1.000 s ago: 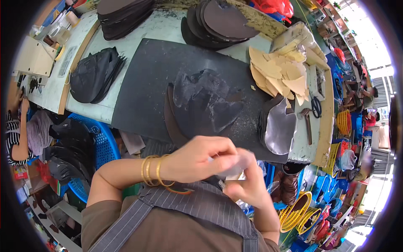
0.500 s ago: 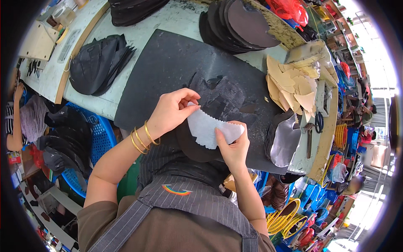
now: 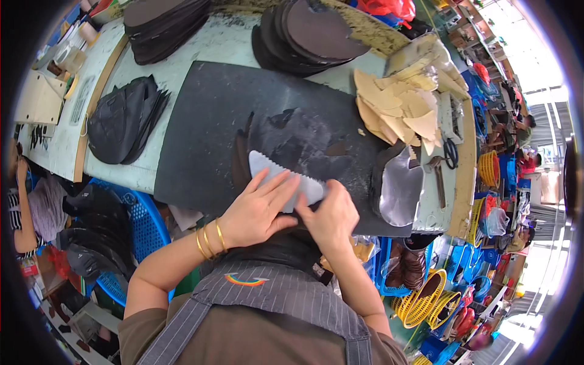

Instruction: The person applies and presses white lining strips onto black leather shoe upper components by hand.

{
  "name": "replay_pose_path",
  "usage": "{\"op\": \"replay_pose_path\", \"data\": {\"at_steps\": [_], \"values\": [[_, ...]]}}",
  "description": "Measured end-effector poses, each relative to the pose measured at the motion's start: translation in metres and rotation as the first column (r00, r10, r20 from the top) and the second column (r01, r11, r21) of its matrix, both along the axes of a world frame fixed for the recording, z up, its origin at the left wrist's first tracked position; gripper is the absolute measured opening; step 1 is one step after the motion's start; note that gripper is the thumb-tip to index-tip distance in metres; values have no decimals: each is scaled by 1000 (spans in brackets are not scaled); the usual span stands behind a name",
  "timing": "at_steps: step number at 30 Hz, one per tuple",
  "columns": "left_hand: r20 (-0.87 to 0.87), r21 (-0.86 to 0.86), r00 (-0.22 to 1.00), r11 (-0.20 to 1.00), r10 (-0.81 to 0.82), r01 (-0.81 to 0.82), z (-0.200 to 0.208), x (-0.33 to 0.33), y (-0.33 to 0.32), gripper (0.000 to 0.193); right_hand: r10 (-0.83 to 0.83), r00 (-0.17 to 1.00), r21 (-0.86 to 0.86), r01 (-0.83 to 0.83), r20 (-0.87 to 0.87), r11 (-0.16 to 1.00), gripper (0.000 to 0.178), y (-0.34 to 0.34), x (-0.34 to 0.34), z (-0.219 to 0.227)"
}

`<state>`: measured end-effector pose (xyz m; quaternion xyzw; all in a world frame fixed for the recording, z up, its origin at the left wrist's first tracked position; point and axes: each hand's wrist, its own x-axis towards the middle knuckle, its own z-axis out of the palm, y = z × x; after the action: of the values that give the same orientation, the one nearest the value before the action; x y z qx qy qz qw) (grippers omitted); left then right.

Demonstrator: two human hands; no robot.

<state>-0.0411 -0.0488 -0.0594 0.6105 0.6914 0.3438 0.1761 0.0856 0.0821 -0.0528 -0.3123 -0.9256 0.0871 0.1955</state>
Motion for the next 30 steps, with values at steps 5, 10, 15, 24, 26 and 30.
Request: {"op": "replay_pose_path", "data": {"at_steps": [5,10,15,24,26,30], "values": [[-338,-113,940,993,-54,16,15,10,-2,74,-253,957,21,259,-142,966,19,92,86,16],[-247,149,965,987,92,-56,22,15,26,37,-84,989,-66,76,-120,995,5,115,106,-15],[214,258,975,959,64,-119,32,51,59,18,-101,995,-28,101,-3,994,13,109,103,-5],[515,258,856,960,-39,-112,16,90,126,18,-68,952,-95,41,-299,995,10,125,105,-5],[525,398,846,905,-92,-149,-10,103,162,25,-38,932,-164,-24,-360,986,9,129,102,-27],[-102,109,993,992,-57,68,-19,102,178,30,-493,445,-549,3,-748,836,22,171,142,-68]]}}
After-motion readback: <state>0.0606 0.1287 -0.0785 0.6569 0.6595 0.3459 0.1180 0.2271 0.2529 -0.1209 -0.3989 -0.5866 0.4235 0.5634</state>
